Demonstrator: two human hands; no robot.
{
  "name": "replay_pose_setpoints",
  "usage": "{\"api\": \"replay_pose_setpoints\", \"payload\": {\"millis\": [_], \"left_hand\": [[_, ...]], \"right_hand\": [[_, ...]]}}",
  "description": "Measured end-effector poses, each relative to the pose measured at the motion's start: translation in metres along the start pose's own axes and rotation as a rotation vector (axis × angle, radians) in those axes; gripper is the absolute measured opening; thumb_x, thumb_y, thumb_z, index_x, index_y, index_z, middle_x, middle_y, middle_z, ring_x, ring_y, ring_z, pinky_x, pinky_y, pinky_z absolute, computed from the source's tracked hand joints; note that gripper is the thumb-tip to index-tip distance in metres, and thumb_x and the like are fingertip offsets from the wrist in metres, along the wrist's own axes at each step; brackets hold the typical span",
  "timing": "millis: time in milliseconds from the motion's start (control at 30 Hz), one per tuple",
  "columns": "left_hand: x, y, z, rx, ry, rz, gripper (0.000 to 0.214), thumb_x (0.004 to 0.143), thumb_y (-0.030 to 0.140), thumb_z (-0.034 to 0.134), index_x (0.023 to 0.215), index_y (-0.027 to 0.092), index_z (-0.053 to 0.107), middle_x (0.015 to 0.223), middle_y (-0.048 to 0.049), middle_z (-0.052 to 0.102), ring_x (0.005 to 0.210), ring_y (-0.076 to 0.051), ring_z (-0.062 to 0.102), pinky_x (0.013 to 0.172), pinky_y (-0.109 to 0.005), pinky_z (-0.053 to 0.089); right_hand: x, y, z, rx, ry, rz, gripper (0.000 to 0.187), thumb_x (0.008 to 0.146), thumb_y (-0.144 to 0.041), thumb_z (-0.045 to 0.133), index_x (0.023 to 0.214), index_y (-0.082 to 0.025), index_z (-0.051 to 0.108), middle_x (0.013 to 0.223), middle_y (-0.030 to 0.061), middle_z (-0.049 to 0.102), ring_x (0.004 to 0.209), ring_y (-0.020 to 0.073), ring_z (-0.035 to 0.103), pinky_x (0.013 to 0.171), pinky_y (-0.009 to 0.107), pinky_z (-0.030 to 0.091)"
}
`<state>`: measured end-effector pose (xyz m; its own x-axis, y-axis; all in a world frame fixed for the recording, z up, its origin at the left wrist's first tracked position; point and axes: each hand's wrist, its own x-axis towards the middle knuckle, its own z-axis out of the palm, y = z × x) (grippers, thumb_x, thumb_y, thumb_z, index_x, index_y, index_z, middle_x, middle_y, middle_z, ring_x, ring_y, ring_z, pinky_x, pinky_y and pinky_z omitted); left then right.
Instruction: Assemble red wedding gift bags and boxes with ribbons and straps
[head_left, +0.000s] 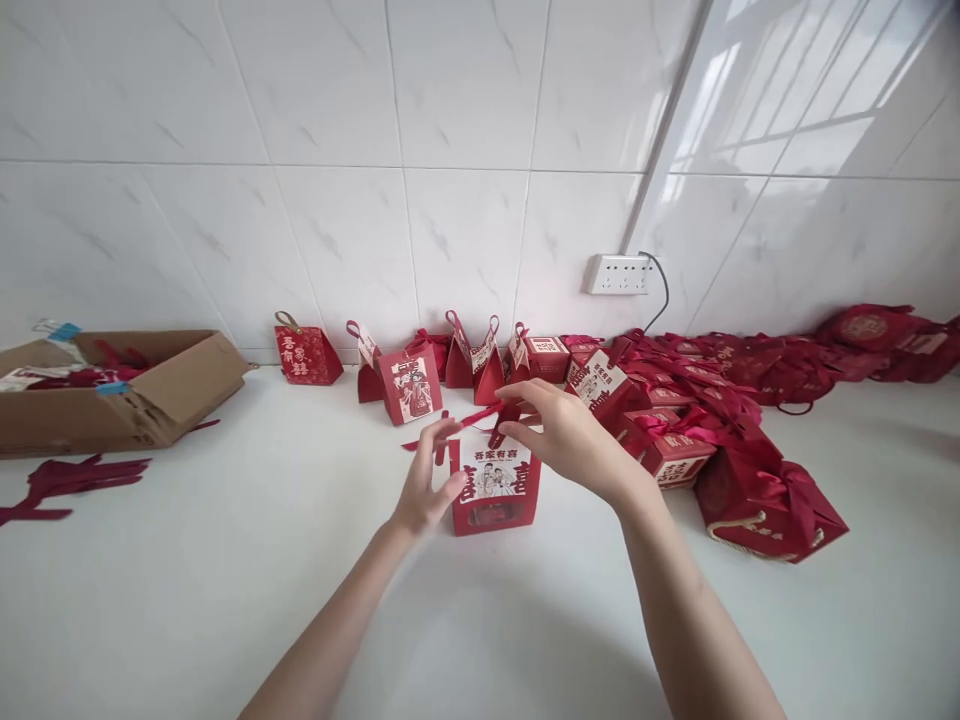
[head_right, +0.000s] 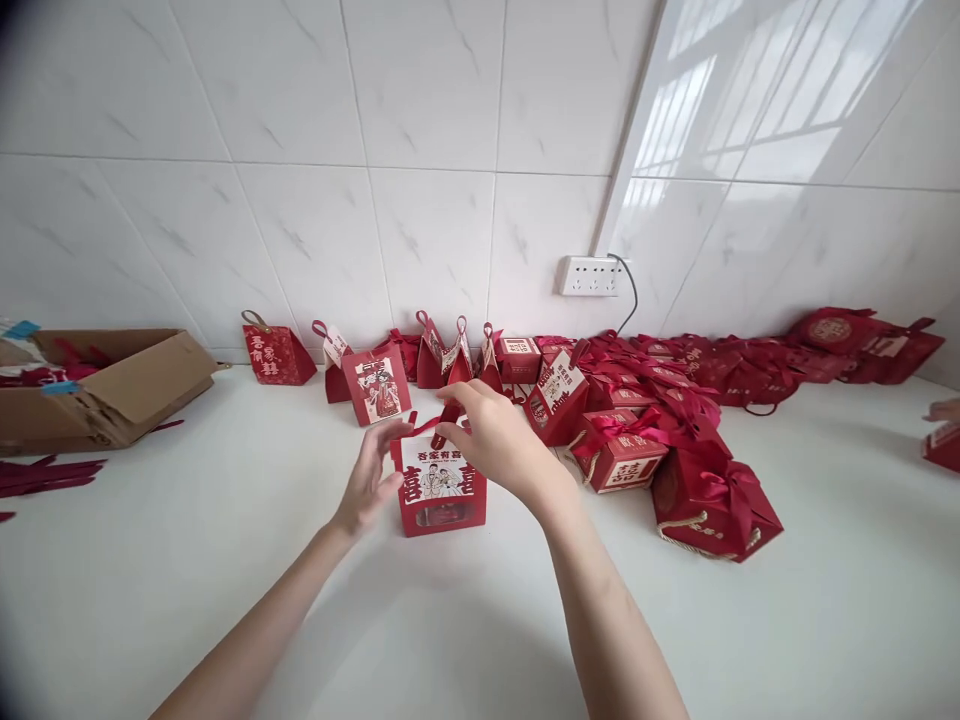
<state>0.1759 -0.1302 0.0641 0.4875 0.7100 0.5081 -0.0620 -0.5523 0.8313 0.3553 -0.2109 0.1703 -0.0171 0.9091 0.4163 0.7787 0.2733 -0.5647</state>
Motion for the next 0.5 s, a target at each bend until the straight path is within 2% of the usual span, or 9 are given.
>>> {"api": "replay_pose_setpoints", "payload": {"millis": [33,100,167,233,333,500], "left_hand": [[0.009,0.012,-0.001,0.077,-0.005,0.045,0.050,0.078,0.043,0.055,0.120,0.019,0.043,0.124,-0.0112,0.051,0.118,-0.027,0.047,0.101,-0.042,0.036],[0.027,0.038,-0.002,0.229,-0.117,0.045,0.039,0.078,0.037,0.057,0.111,0.019,0.052,0.114,-0.0083,0.057,0.110,-0.024,0.052,0.096,-0.037,0.039],[0.041,0.062,-0.003,0.314,-0.299,-0.056,0.029,0.078,0.036,0.058,0.103,0.020,0.058,0.105,-0.0042,0.063,0.101,-0.021,0.058,0.088,-0.032,0.043],[0.049,0.079,-0.006,0.385,-0.407,-0.161,0.022,0.081,0.039,0.054,0.094,0.022,0.061,0.093,-0.0008,0.066,0.086,-0.019,0.061,0.073,-0.028,0.045],[0.052,0.090,-0.010,0.479,-0.456,-0.255,0.024,0.085,0.041,0.047,0.084,0.023,0.062,0.075,0.0023,0.065,0.064,-0.015,0.058,0.054,-0.025,0.038],[0.052,0.084,-0.009,0.541,-0.427,-0.251,0.024,0.085,0.039,0.046,0.074,0.021,0.058,0.064,0.0032,0.059,0.054,-0.012,0.050,0.047,-0.024,0.031]], "right_hand": [[0.000,0.000,0.000,0.007,-0.006,-0.009,0.026,0.082,-0.016,0.058,0.107,-0.020,0.062,0.104,0.0058,0.065,0.085,0.0170,0.064,0.074,0.032,0.052],[0.001,0.000,0.000,0.022,-0.023,-0.037,0.021,0.082,-0.011,0.054,0.098,-0.020,0.064,0.097,0.0037,0.067,0.082,0.0158,0.064,0.071,0.029,0.052],[0.002,0.000,0.000,0.030,-0.019,-0.049,0.022,0.082,-0.007,0.051,0.093,-0.021,0.064,0.093,0.0020,0.068,0.080,0.0150,0.064,0.069,0.028,0.051],[0.002,-0.001,0.002,0.036,-0.010,-0.036,0.025,0.081,-0.006,0.051,0.095,-0.022,0.063,0.091,0.0005,0.069,0.081,0.0146,0.064,0.070,0.027,0.050],[0.004,0.000,0.008,0.044,0.014,-0.053,0.026,0.083,-0.007,0.053,0.101,-0.023,0.061,0.093,-0.0004,0.069,0.082,0.0142,0.064,0.072,0.027,0.050],[0.003,-0.003,0.010,-0.171,0.191,-0.084,0.013,0.081,-0.015,0.064,0.091,-0.017,0.058,0.095,0.0048,0.062,0.081,0.0171,0.061,0.070,0.030,0.048]]}}
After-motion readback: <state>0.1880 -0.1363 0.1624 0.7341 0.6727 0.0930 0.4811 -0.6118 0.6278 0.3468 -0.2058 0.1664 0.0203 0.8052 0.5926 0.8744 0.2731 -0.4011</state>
